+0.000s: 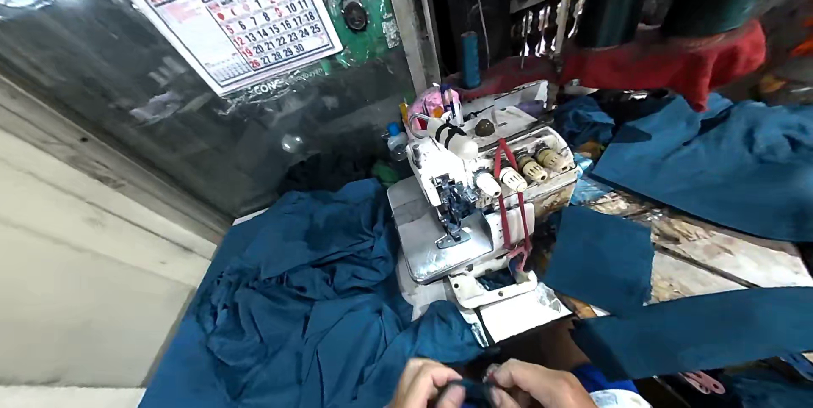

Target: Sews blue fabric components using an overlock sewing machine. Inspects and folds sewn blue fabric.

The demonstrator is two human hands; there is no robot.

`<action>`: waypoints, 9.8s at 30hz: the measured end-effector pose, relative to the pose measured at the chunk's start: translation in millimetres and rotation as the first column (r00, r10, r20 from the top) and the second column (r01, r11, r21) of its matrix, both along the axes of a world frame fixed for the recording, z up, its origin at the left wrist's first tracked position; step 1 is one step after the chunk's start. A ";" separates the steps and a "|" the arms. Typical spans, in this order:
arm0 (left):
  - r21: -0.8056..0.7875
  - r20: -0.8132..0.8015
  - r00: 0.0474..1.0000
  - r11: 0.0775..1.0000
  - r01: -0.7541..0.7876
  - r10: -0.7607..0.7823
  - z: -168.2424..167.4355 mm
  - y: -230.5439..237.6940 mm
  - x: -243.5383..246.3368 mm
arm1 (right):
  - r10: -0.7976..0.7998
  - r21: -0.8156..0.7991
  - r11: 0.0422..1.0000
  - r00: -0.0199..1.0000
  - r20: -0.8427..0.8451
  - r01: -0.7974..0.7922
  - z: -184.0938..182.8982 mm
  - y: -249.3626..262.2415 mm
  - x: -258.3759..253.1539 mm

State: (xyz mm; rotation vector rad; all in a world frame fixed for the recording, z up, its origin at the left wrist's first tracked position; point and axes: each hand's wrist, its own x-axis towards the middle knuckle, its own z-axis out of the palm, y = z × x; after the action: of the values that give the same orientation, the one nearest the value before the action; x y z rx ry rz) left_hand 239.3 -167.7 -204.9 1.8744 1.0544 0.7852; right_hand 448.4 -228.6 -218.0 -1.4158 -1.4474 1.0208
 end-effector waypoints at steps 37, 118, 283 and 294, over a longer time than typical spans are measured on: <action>0.597 -0.081 0.992 0.802 -0.027 0.094 43.7 63.5 15.3 | -0.118 0.187 0.975 0.993 -0.011 0.118 24.5 53.0 2.0; 0.399 -0.524 0.828 0.801 0.447 -0.201 108.8 180.2 61.4 | 0.117 0.162 0.981 0.991 -0.068 -0.105 83.2 147.5 54.9; 0.049 -0.679 0.488 0.629 0.775 -0.549 148.2 169.5 66.1 | 0.304 0.183 0.940 0.951 -0.058 -0.289 45.5 104.3 53.9; 0.186 -0.754 0.558 0.703 0.687 -0.346 128.0 192.1 55.4 | 0.326 0.119 0.944 0.926 -0.192 -0.308 35.6 120.8 61.6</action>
State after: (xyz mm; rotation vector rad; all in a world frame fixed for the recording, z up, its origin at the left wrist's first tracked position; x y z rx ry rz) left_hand 294.7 24.4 -77.0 2.8409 0.5972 -0.0815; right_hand 510.1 -107.9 -182.4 -0.9957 -1.5724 1.2521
